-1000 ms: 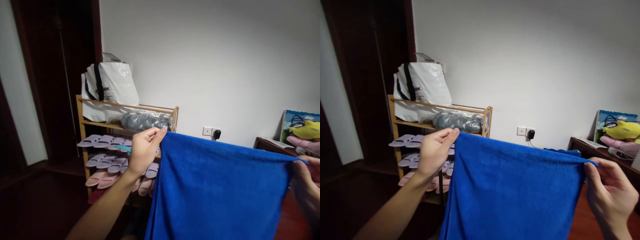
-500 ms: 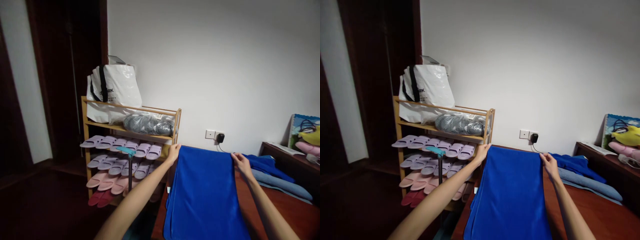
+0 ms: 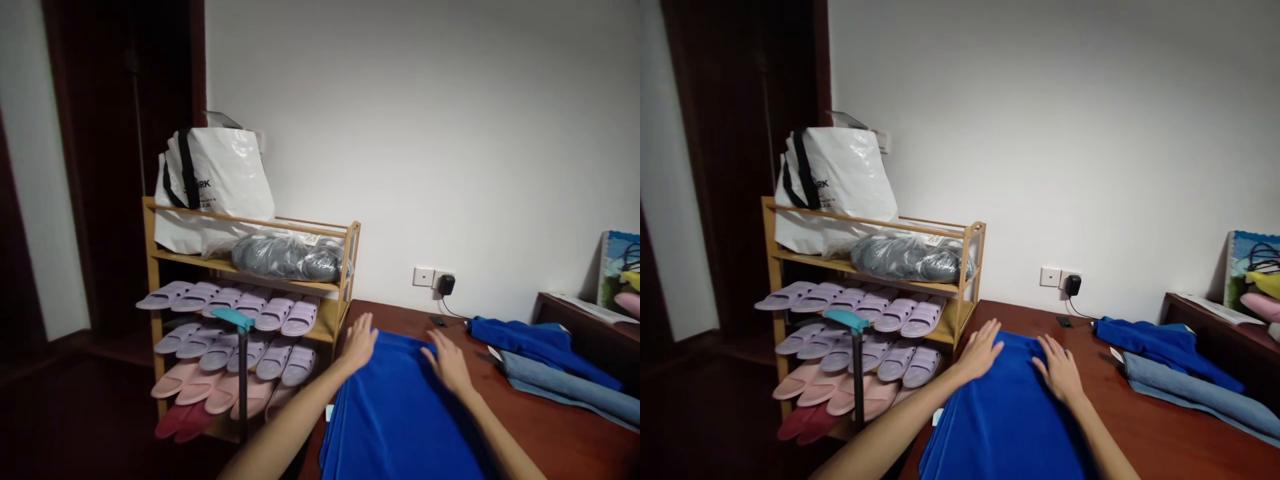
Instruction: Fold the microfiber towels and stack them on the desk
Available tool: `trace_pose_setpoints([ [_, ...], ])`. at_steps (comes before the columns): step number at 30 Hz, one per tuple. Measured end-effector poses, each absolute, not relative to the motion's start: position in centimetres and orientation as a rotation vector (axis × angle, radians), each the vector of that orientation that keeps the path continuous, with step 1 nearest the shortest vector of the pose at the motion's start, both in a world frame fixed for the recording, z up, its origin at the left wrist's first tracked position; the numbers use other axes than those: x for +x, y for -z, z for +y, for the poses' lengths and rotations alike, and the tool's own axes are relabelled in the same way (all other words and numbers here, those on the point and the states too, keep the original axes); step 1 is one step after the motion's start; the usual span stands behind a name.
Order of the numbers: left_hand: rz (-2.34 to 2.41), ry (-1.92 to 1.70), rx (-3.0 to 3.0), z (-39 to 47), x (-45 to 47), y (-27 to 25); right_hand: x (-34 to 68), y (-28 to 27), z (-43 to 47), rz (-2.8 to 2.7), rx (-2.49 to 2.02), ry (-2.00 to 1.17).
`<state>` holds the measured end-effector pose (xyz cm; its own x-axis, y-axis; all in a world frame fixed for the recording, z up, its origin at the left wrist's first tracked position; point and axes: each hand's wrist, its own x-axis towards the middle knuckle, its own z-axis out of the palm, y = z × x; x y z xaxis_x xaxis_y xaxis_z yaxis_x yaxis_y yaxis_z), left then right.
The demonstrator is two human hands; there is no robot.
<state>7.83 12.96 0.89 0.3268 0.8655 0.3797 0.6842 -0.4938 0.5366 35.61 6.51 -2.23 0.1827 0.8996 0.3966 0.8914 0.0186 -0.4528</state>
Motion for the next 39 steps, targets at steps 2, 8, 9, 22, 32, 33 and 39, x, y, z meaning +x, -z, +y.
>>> trace_pose_setpoints([
  [2, 1.266, -0.741, 2.47, 11.6, 8.3, 0.5, 34.3, 3.4, 6.2, -1.854, -1.869, -0.068],
  [8, 1.196, -0.366, 2.617, 10.7, 8.4, 2.1, 33.8, 4.4, 5.8, -2.009, -2.026, -0.164],
  [9, 1.201, -0.34, 2.626, 10.7, 8.4, 2.0, 33.9, 4.3, 5.7, -2.015, -2.039, -0.166],
  [22, 1.264, -0.535, 2.594, 5.3, 4.6, 0.2, 35.6, 2.9, 0.5, -1.951, -1.954, -0.205],
  [32, 1.334, -0.768, 2.291, 9.8, 2.0, -1.1, 38.5, 1.4, 1.6, -1.661, -1.827, -0.392],
  [33, 1.287, -0.814, 2.258, 9.8, 1.8, -1.3, 38.6, 1.1, 1.2, -1.653, -1.76, -0.457],
  [39, 1.016, -1.078, 2.045, 10.4, 2.4, -4.8, 40.1, -2.2, -0.2, -1.526, -1.436, -0.733],
])
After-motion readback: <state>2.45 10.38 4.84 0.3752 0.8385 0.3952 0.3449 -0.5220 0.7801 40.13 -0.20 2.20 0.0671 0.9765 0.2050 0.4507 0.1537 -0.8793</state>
